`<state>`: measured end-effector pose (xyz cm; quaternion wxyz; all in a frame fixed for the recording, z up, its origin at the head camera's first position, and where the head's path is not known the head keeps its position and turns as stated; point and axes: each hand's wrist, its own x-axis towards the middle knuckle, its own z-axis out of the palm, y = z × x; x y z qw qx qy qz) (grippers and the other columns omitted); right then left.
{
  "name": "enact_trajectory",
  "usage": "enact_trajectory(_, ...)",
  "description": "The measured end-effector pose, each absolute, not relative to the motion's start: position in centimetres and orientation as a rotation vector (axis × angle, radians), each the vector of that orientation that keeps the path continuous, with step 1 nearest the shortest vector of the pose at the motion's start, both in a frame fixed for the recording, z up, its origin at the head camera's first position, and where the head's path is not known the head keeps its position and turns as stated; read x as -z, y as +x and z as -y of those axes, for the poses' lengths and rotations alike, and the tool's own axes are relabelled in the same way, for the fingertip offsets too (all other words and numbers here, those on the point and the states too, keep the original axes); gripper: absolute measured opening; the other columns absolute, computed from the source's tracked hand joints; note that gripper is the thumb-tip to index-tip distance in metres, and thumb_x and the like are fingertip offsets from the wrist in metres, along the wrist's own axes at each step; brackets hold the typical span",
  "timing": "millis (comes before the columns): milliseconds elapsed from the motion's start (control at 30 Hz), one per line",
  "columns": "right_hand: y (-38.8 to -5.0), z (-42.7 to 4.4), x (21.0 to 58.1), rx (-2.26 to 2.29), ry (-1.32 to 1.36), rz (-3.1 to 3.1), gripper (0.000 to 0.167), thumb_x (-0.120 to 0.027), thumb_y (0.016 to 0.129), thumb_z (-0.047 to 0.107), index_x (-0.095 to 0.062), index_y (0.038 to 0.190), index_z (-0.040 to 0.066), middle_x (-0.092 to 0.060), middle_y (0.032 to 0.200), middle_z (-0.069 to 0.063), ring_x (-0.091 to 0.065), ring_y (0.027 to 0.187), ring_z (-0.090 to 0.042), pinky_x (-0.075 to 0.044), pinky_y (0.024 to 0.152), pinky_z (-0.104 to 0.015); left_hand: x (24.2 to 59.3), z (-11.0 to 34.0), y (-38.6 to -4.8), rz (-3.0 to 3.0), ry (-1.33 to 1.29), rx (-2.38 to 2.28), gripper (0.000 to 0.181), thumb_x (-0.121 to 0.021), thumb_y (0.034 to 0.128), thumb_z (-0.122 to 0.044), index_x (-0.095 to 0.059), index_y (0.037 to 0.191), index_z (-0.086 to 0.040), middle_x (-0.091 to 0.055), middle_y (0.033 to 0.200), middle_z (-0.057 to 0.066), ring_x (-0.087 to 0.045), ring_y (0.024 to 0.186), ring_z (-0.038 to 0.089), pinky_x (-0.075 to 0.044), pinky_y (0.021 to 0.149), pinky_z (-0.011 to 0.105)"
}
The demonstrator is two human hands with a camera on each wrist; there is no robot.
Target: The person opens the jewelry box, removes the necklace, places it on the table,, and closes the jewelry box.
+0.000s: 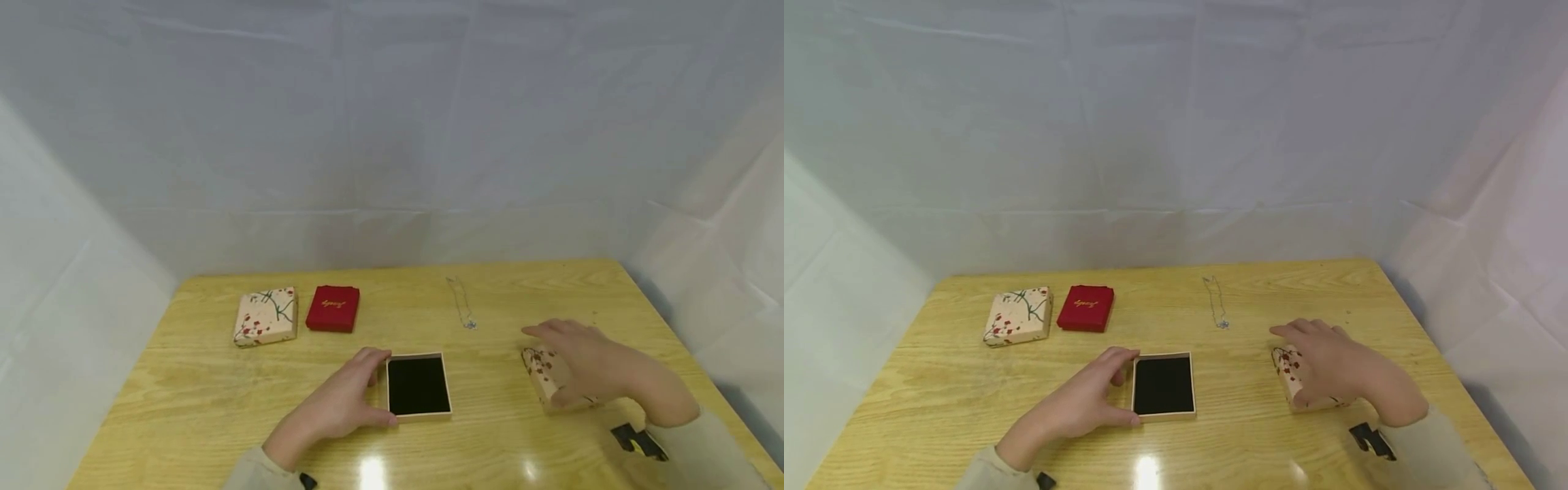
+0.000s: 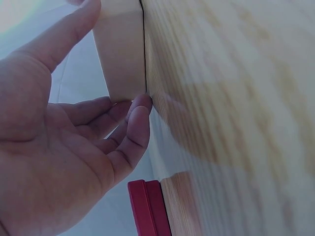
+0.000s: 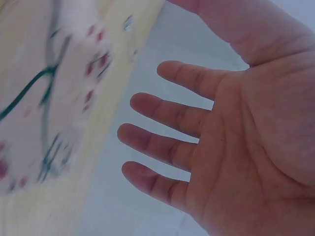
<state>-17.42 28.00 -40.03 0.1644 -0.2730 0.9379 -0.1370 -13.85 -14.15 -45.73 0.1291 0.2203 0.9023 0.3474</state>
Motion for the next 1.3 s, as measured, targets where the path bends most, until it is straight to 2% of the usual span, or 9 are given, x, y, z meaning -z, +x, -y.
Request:
enact_trajectory(200, -17.3, -29.8, 41.1, 0.337, -0.745, -2.696, 0.118, -0.098, 0.069, 0.052, -0.040, 0.161, 0.006, -0.041, 0.159, -0.025, -0.037, 0.143, -0.057, -0.030, 0.099, -0.088, 45.8, 14.3, -13.8, -2.623, 0.634, -1.018, 0.104, -0.095, 0.0789, -0.042, -0.042, 0.159, -0.002, -0.053, 0.148, 0.008, -0.059, 0.112, 0.021, -0.055, 0.098, 0.047)
enact_trajectory(433, -17.1, -31.0, 42.2, 0.332, -0.670, -2.679, 0.122, -0.102, 0.063, 0.039, -0.037, 0.161, 0.005, -0.037, 0.159, -0.029, -0.033, 0.140, -0.063, -0.031, 0.097, -0.089, 45.6, 14.2, -13.8, -2.618, 0.647, -1.022, 0.103, -0.094, 0.0802, -0.041, -0.041, 0.159, -0.002, -0.053, 0.148, 0.007, -0.059, 0.111, 0.021, -0.054, 0.098, 0.046)
enact_trajectory(567, -17.1, -31.3, 42.6, 0.362, -0.680, -2.645, 0.119, -0.102, 0.064, 0.031, -0.037, 0.160, 0.004, -0.040, 0.153, -0.026, -0.041, 0.134, -0.058, -0.043, 0.095, -0.079, 45.6, 14.3, -13.8, -2.618, 0.654, -1.024, 0.102, -0.094, 0.0803, -0.041, -0.042, 0.159, -0.001, -0.053, 0.147, 0.007, -0.058, 0.110, 0.021, -0.054, 0.098, 0.046)
enact_trajectory(667, -17.3, -31.5, 43.0, 0.399, -0.697, -2.622, 0.117, -0.101, 0.064, 0.025, -0.036, 0.159, 0.002, -0.043, 0.148, -0.023, -0.048, 0.126, -0.049, -0.052, 0.091, -0.065, 45.6, 14.3, -13.8, -2.621, 0.656, -1.021, 0.102, -0.094, 0.0804, -0.041, -0.042, 0.159, -0.002, -0.053, 0.146, 0.006, -0.057, 0.110, 0.021, -0.054, 0.097, 0.044)
enact_trajectory(833, -17.6, -31.7, 43.4, 0.468, -0.725, -2.594, 0.114, -0.098, 0.064, 0.017, -0.035, 0.157, 0.000, -0.043, 0.141, -0.019, -0.049, 0.113, -0.034, -0.052, 0.083, -0.049, 45.6, 14.2, -13.8, -2.624, 0.664, -1.027, 0.102, -0.094, 0.0801, -0.041, -0.042, 0.159, -0.001, -0.054, 0.145, 0.006, -0.057, 0.109, 0.021, -0.054, 0.096, 0.044)
enact_trajectory(1067, -17.5, -31.7, 43.6, 0.461, -0.744, -2.592, 0.113, -0.096, 0.064, 0.019, -0.034, 0.156, 0.000, -0.042, 0.140, -0.017, -0.047, 0.109, -0.028, -0.052, 0.080, -0.042, 45.6, 14.3, -13.7, -2.617, 0.680, -1.034, 0.103, -0.094, 0.0798, -0.042, -0.042, 0.158, 0.001, -0.054, 0.143, 0.007, -0.056, 0.108, 0.021, -0.053, 0.095, 0.045)
enact_trajectory(1300, -17.5, -31.8, 43.8, 0.471, -0.755, -2.582, 0.114, -0.097, 0.067, 0.026, -0.032, 0.158, 0.002, -0.041, 0.138, -0.016, -0.046, 0.105, -0.026, -0.051, 0.079, -0.041, 45.6, 14.2, -13.7, -2.609, 0.679, -1.035, 0.103, -0.094, 0.0799, -0.041, -0.042, 0.158, 0.001, -0.053, 0.144, 0.007, -0.056, 0.108, 0.022, -0.052, 0.096, 0.046)
